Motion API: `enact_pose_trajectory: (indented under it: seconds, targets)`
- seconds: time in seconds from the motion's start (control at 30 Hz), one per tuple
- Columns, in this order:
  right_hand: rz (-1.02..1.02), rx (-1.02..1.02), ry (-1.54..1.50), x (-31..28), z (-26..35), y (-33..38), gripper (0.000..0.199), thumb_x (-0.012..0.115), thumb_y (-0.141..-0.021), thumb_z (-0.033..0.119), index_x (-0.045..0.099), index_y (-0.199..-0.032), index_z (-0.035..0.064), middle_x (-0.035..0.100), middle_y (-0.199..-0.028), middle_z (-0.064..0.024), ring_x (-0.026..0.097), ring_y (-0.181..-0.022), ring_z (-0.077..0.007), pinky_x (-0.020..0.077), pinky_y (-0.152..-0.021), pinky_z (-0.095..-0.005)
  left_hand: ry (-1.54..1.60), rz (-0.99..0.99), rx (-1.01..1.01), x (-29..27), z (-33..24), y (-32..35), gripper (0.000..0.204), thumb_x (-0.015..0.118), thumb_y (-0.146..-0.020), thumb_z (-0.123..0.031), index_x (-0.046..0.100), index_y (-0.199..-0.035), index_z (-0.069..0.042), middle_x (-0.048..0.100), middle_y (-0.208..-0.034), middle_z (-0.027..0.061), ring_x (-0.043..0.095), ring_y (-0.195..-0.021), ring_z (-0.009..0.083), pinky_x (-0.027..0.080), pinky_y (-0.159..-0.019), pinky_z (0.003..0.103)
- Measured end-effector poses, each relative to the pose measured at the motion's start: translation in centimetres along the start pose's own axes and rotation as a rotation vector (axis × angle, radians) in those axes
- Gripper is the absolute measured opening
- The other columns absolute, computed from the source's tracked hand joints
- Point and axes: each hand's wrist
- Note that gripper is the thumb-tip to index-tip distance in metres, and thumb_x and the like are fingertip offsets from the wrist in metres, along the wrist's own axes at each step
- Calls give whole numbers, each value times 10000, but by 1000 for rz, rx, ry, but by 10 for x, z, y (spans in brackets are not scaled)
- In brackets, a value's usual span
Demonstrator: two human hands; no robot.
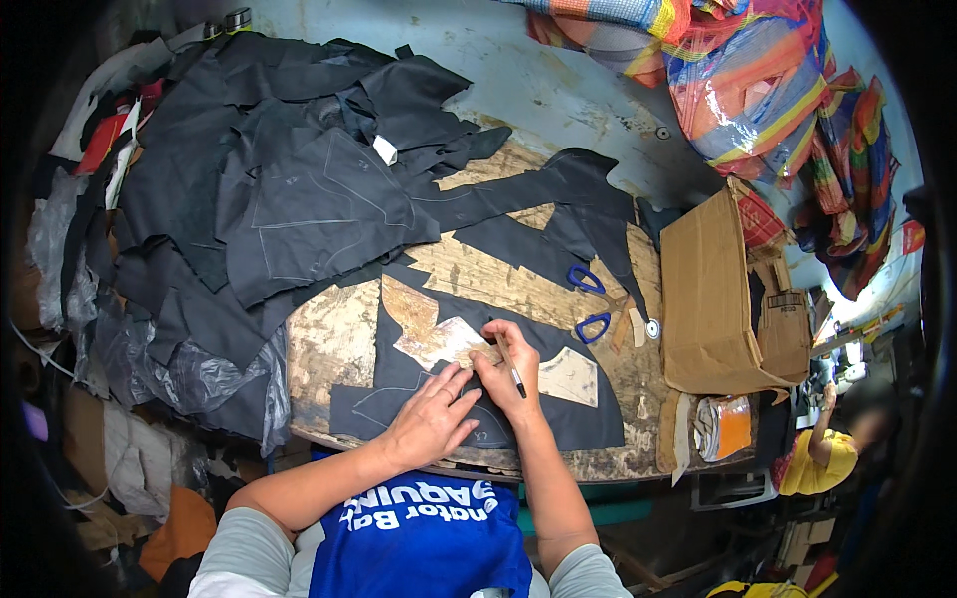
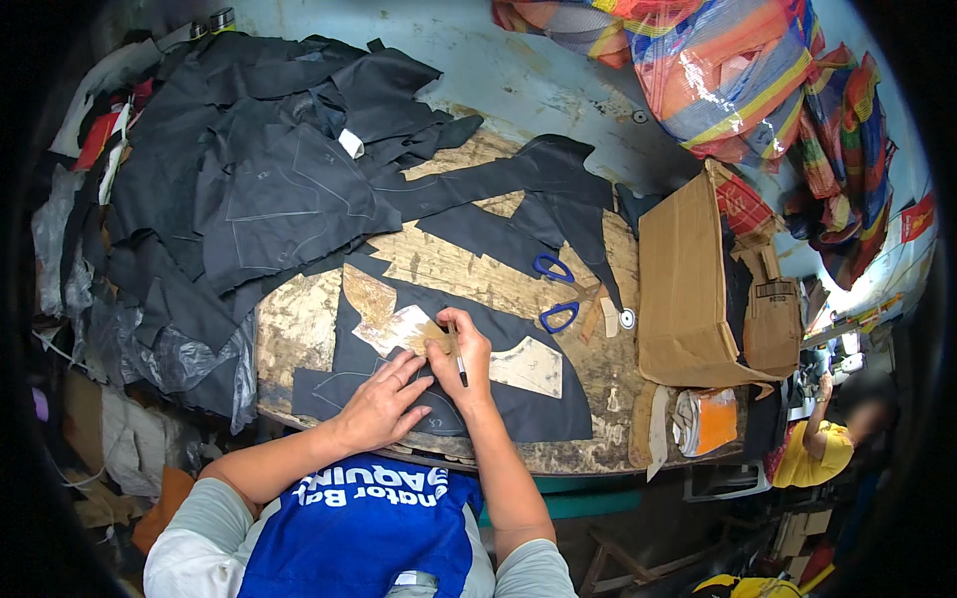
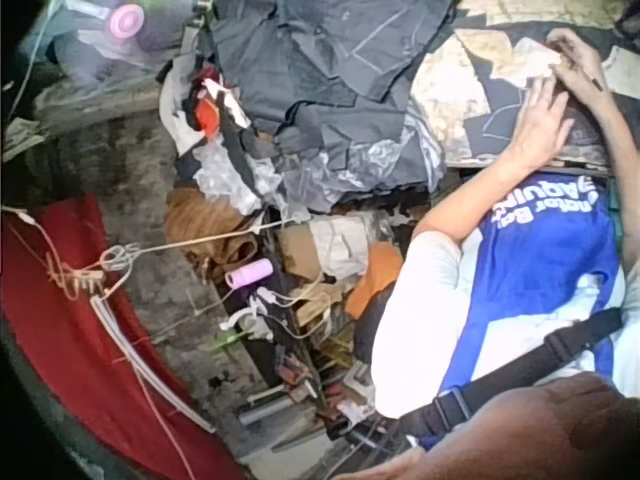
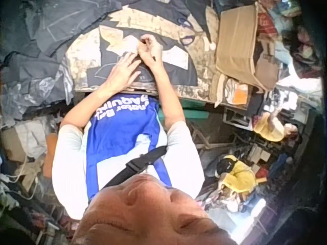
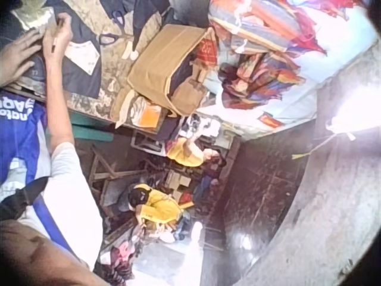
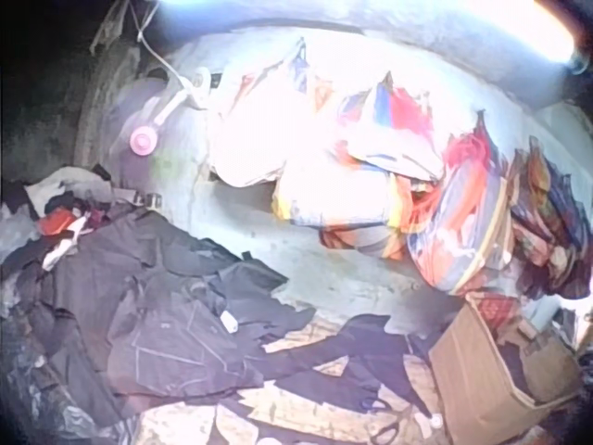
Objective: The person lays out black fabric on a worktable and uses a white marker and cardboard templates to trace garment pattern outlines. They repeatedly reposition the templates and mark the fabric with straight and curved lines.
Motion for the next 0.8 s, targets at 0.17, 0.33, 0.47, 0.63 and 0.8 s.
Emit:
enact_pose_trajectory:
  seconds: [0.17, 0.33, 0.47, 0.63, 0.8]
  targets:
    - [-56, -6, 25, 4, 5, 5, 313, 694, -705, 18, 572, -992, -1, 662, -891, -109, 636, -823, -156, 498, -755, -272, -38, -1, -11, 10, 4, 4, 496, 650, -821, -191, 509, -1234, 46, 422, -1331, 280, 348, -1302, 444, 316, -1058, 521]
    - [-85, 4, 33, 5, 7, 9, 308, 701, -703, 30, 577, -983, -1, 667, -880, -121, 650, -816, -170, 503, -746, -276, -159, 75, -84, 12, 5, 3, 537, 630, -819, -214, 478, -1247, 72, 383, -1360, 303, 305, -1315, 477, 250, -1085, 550]
    - [-94, -20, 104, 4, 6, 9, 303, 721, -693, 37, 588, -963, 0, 673, -865, -129, 662, -819, -183, 505, -748, -280, -147, 86, -22, 16, 6, 7, 470, 624, -825, -190, 510, -1222, 32, 409, -1346, 275, 340, -1318, 411, 269, -1079, 544]
    - [-71, 9, 96, 2, 5, 6, 307, 728, -688, 38, 591, -960, -1, 676, -863, -131, 664, -818, -183, 503, -754, -284, 76, 190, 119, 19, 5, 12, 374, 679, -792, -151, 572, -1132, -38, 408, -1342, 256, 358, -1311, 381, 330, -1045, 544]
    - [-53, -43, 81, -1, 4, 1, 265, 650, -705, 5, 573, -958, -14, 645, -836, -146, 642, -761, -212, 494, -720, -300, -120, 61, -43, 20, 0, 2, 555, 689, -801, -279, 502, -1237, 11, 305, -1385, 326, 247, -1332, 495, 276, -1066, 571]
Point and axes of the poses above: each hand's wrist, its own y-axis away from the middle knuckle, its own x-axis out of the palm, z = x × y
